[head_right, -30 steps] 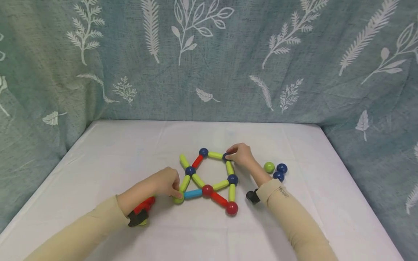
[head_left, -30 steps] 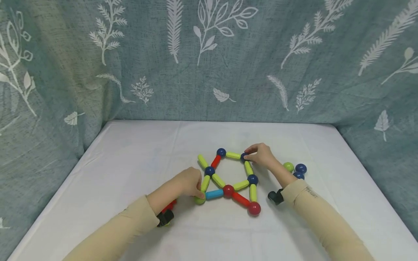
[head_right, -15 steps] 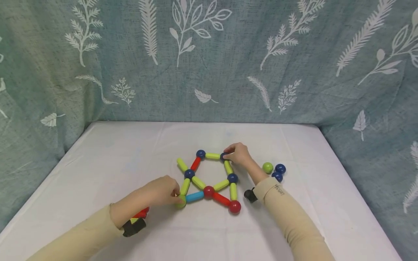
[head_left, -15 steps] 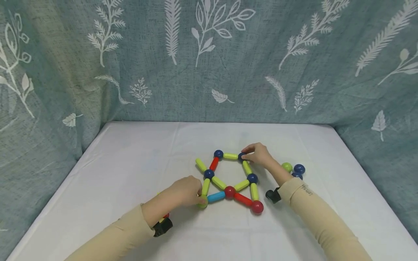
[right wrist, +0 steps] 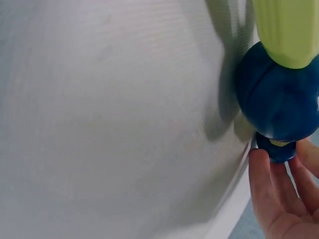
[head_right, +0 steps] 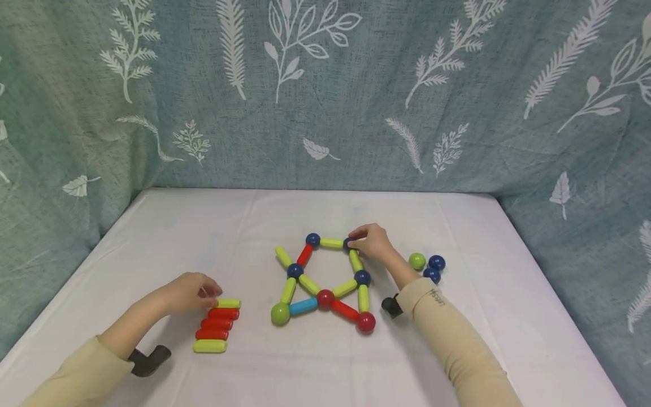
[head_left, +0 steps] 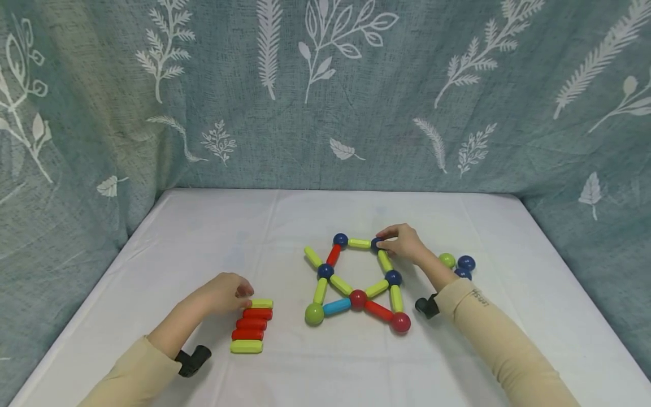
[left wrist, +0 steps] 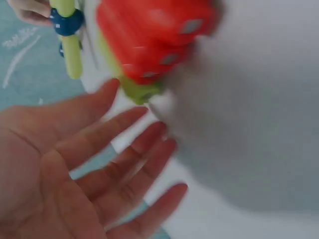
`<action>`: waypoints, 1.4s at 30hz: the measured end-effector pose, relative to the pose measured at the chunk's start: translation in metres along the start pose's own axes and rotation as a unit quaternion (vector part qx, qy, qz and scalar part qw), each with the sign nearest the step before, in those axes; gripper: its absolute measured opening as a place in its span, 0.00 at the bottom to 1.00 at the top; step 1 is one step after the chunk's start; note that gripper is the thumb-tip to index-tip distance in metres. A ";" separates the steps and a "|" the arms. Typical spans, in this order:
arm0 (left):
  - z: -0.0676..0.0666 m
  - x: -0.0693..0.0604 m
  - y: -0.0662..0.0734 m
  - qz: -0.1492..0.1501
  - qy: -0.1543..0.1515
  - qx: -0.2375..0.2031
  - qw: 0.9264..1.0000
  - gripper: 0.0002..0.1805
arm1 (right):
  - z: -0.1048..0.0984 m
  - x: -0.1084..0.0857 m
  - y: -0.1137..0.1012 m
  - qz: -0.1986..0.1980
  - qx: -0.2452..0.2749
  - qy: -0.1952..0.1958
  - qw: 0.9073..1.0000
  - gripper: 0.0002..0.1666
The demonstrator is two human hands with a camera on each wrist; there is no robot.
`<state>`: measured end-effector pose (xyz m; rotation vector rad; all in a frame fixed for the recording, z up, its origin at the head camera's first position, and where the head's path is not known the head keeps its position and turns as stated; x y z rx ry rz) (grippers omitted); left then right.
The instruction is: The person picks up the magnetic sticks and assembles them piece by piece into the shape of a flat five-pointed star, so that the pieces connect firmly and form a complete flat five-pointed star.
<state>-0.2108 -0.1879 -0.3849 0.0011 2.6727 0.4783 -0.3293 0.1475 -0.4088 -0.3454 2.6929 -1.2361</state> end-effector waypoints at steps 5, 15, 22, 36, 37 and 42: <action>0.005 0.002 -0.007 0.030 0.008 -0.034 0.999 0.06 | 0.000 -0.001 0.002 -0.021 0.009 -0.004 1.000 0.17; -0.021 0.027 0.017 0.060 0.062 -0.057 0.995 0.05 | -0.001 -0.002 0.006 -0.021 0.038 -0.016 0.999 0.18; -0.035 0.072 0.060 0.060 0.107 -0.073 0.990 0.08 | -0.002 -0.002 0.005 -0.008 0.045 -0.015 0.999 0.18; -0.007 0.114 0.096 0.021 0.130 -0.125 0.983 0.08 | 0.002 -0.001 0.005 -0.009 0.067 -0.006 0.998 0.18; -0.007 0.114 0.097 0.018 0.130 -0.125 0.983 0.08 | 0.002 -0.001 0.005 -0.009 0.067 -0.005 0.998 0.18; -0.003 0.116 0.100 -0.004 0.123 -0.123 0.985 0.08 | 0.001 -0.001 0.006 -0.005 0.059 -0.005 0.998 0.18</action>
Point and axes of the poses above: each hand's wrist, its own x-axis towards the middle knuckle, its own z-axis out of the palm, y = z × x, the point moved 5 cm from there along x, towards the middle knuckle, and after that the axes turned 14 degrees about -z, right-handed, at the moved point
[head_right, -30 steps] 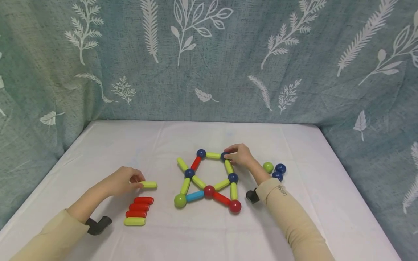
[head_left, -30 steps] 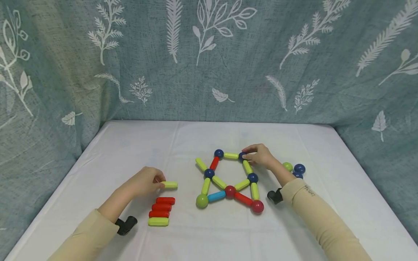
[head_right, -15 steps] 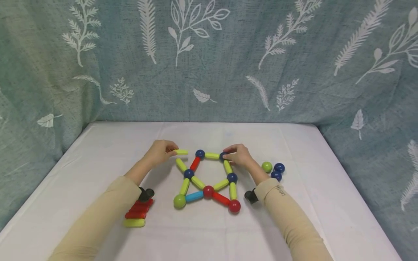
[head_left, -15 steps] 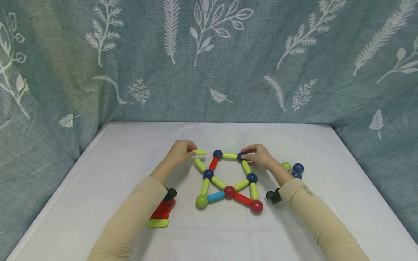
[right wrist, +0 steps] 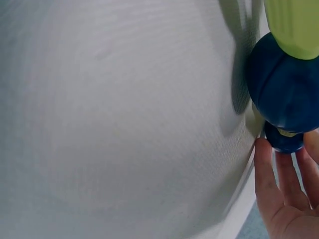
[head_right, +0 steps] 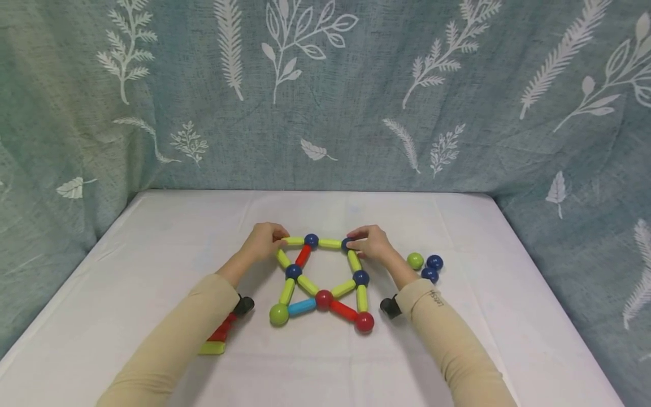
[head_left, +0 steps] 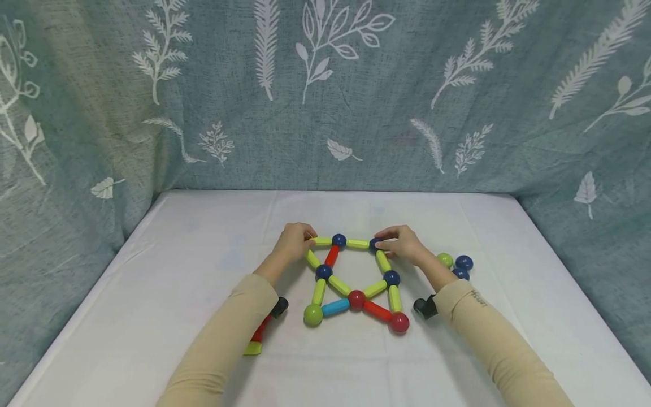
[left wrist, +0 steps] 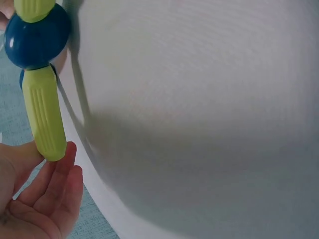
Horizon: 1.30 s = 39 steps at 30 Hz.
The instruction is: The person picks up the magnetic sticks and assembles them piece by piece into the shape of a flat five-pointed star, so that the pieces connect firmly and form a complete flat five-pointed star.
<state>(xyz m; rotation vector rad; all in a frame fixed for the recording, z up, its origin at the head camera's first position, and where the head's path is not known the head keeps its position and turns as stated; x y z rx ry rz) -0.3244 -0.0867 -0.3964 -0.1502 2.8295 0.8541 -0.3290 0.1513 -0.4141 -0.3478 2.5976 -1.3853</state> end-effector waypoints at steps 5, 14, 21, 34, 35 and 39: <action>0.001 0.002 -0.002 -0.004 -0.004 0.010 1.000 0.09 | 0.000 0.000 0.001 0.003 0.003 0.002 1.000 0.18; -0.005 -0.016 0.001 0.056 0.025 0.103 0.993 0.16 | -0.001 0.001 0.002 0.002 -0.002 0.006 1.000 0.18; -0.005 -0.070 0.012 0.101 -0.005 0.104 0.989 0.14 | -0.001 0.000 0.002 -0.001 0.006 0.000 1.000 0.18; 0.019 -0.123 0.006 0.120 -0.053 0.117 0.984 0.16 | -0.001 -0.004 -0.006 -0.020 -0.042 -0.029 0.998 0.17; 0.017 -0.121 0.005 0.121 -0.049 0.117 0.984 0.16 | -0.002 -0.005 -0.006 -0.020 -0.046 -0.029 0.998 0.17; 0.008 -0.114 -0.001 0.119 -0.027 0.125 0.985 0.15 | -0.004 -0.012 -0.003 -0.020 -0.056 -0.032 0.998 0.17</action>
Point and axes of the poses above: each hand's wrist, its own x-axis towards the middle knuckle, its own z-axis out of the palm, y = z × x, the point moved 5 cm from there along x, towards the middle knuckle, and after that the axes turned 14 degrees about -z, right-handed, at the moved point
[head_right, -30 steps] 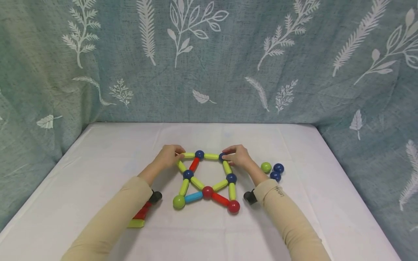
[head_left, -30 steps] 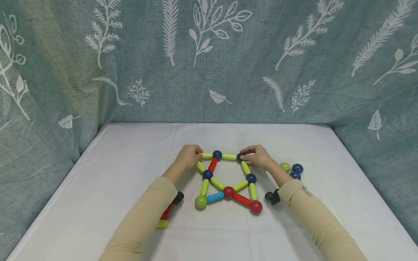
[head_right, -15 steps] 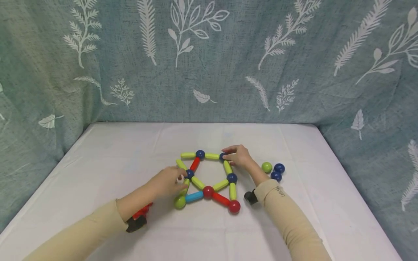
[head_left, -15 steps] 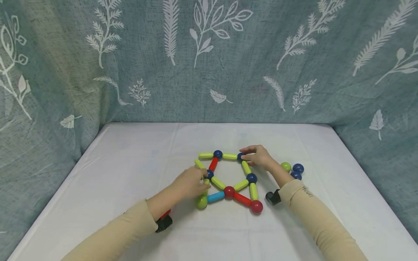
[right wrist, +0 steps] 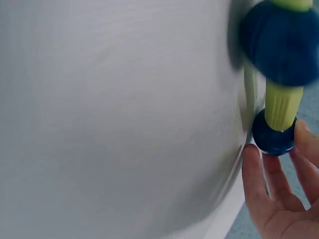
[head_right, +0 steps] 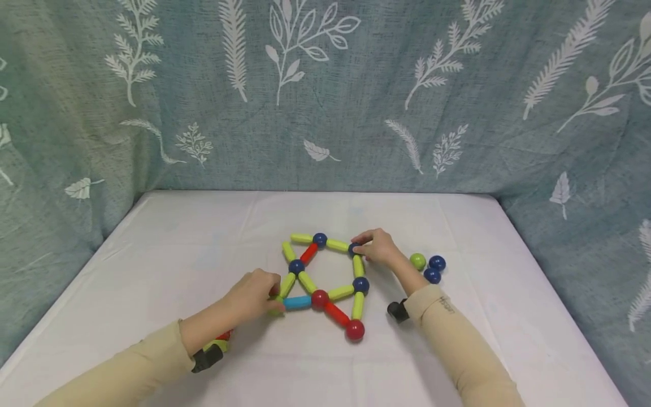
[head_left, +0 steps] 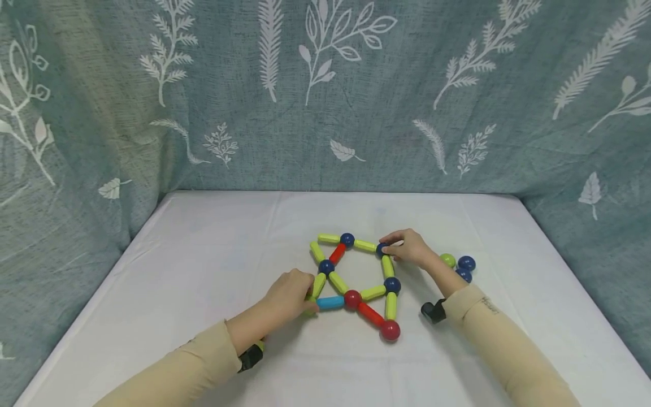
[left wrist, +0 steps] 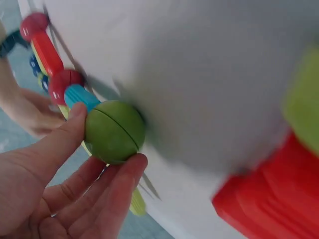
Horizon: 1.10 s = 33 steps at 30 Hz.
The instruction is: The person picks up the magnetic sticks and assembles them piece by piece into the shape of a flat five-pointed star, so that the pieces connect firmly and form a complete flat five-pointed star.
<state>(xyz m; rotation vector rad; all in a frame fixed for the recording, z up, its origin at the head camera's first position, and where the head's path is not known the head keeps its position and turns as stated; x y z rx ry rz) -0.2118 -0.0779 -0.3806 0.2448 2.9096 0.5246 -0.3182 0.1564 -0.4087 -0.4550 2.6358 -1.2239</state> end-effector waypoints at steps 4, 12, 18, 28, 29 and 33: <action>-0.007 0.011 -0.013 -0.017 0.024 0.026 0.999 0.14 | -0.001 -0.010 0.004 -0.010 -0.019 -0.004 1.000 0.17; -0.018 0.037 -0.024 0.006 0.051 0.054 0.997 0.07 | -0.001 -0.041 0.005 -0.044 -0.074 0.004 0.996 0.12; -0.020 0.056 -0.026 0.037 0.027 0.067 0.997 0.08 | 0.005 -0.063 -0.003 -0.058 -0.085 0.004 0.995 0.09; -0.025 0.076 -0.031 0.010 -0.032 0.069 0.997 0.13 | 0.013 -0.080 -0.011 -0.091 -0.067 -0.021 0.993 0.10; -0.026 0.076 -0.031 0.013 -0.031 0.069 0.997 0.13 | 0.012 -0.081 -0.011 -0.098 -0.069 -0.024 0.992 0.10; -0.026 0.077 -0.029 0.027 -0.026 0.067 0.997 0.14 | -0.004 -0.086 -0.005 -0.137 -0.054 -0.019 0.989 0.11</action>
Point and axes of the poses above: each hand's wrist, its own x-axis towards the middle knuckle, its own z-axis out of the palm, y = z × x, the point moved 5 cm from there along x, towards the middle knuckle, and after that the axes turned 14 degrees about -z, right-handed, at the moved point
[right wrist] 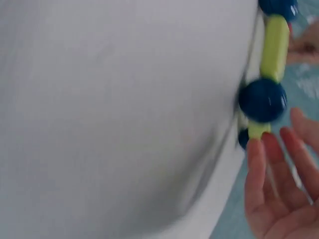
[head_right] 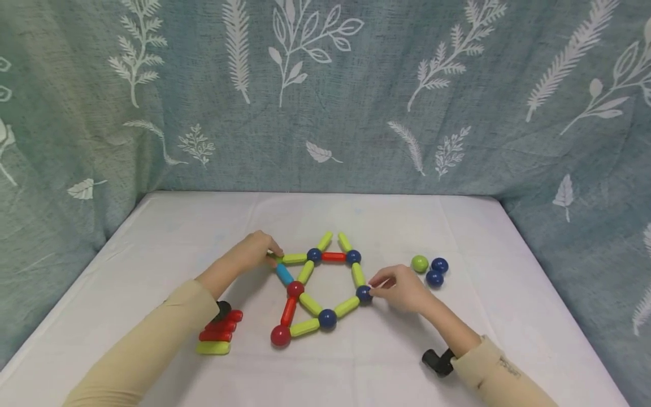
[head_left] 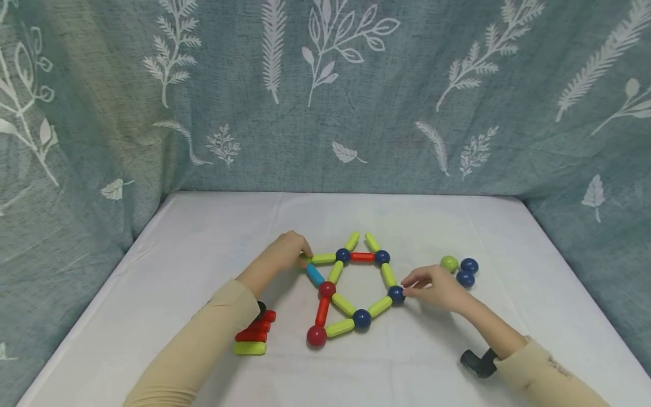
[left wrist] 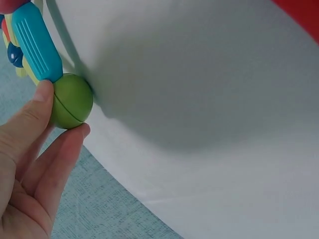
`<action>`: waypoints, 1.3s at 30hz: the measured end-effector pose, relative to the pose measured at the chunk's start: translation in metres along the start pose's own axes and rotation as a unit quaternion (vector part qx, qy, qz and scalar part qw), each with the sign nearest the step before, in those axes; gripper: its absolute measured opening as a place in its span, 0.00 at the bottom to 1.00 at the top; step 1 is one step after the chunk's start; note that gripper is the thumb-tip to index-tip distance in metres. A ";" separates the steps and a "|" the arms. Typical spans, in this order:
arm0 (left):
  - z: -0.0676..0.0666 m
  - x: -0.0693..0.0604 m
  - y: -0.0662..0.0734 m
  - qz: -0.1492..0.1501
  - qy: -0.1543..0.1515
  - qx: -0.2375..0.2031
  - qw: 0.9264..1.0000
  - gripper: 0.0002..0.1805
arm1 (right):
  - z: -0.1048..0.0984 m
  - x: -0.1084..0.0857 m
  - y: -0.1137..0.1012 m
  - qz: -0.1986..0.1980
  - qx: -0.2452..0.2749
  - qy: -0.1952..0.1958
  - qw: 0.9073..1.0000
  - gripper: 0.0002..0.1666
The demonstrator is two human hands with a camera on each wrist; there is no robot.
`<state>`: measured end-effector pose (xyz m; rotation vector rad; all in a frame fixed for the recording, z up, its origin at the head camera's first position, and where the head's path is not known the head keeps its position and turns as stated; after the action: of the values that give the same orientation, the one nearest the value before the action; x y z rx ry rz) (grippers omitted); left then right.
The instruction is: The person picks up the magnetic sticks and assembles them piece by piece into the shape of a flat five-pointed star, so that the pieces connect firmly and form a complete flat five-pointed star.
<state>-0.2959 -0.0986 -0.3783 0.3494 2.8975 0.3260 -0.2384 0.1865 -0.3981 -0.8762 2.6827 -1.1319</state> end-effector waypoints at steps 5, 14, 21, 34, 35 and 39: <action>0.001 0.002 0.000 -0.013 0.002 -0.005 1.000 0.14 | -0.033 -0.012 0.010 -0.043 0.029 0.054 0.997 0.15; 0.003 0.002 -0.001 -0.034 -0.013 -0.021 0.999 0.14 | -0.088 -0.037 0.036 -0.001 -0.035 0.143 0.989 0.20; 0.006 -0.001 -0.005 -0.030 -0.006 -0.026 0.999 0.13 | -0.094 -0.044 0.070 0.087 -0.042 0.091 0.991 0.30; 0.004 0.001 -0.005 -0.017 0.006 -0.032 0.999 0.13 | -0.089 -0.044 0.091 0.113 0.007 0.042 0.993 0.32; 0.004 0.001 -0.004 -0.016 0.005 -0.032 0.999 0.13 | -0.088 -0.044 0.091 0.113 0.008 0.042 0.993 0.32; 0.002 0.001 -0.004 -0.017 0.007 -0.032 0.999 0.13 | -0.088 -0.043 0.093 0.117 0.007 0.047 0.992 0.31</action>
<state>-0.2976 -0.1016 -0.3817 0.2877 2.8960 0.4149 -0.2732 0.3168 -0.4042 -0.4989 2.7561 -1.1617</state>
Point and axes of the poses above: each hand's wrist, its own x-axis towards the middle knuckle, its own z-axis out of the palm, y = z × x, the point moved 5 cm from there along x, towards the middle knuckle, and after that the axes turned 14 degrees about -z, right-handed, at the moved point
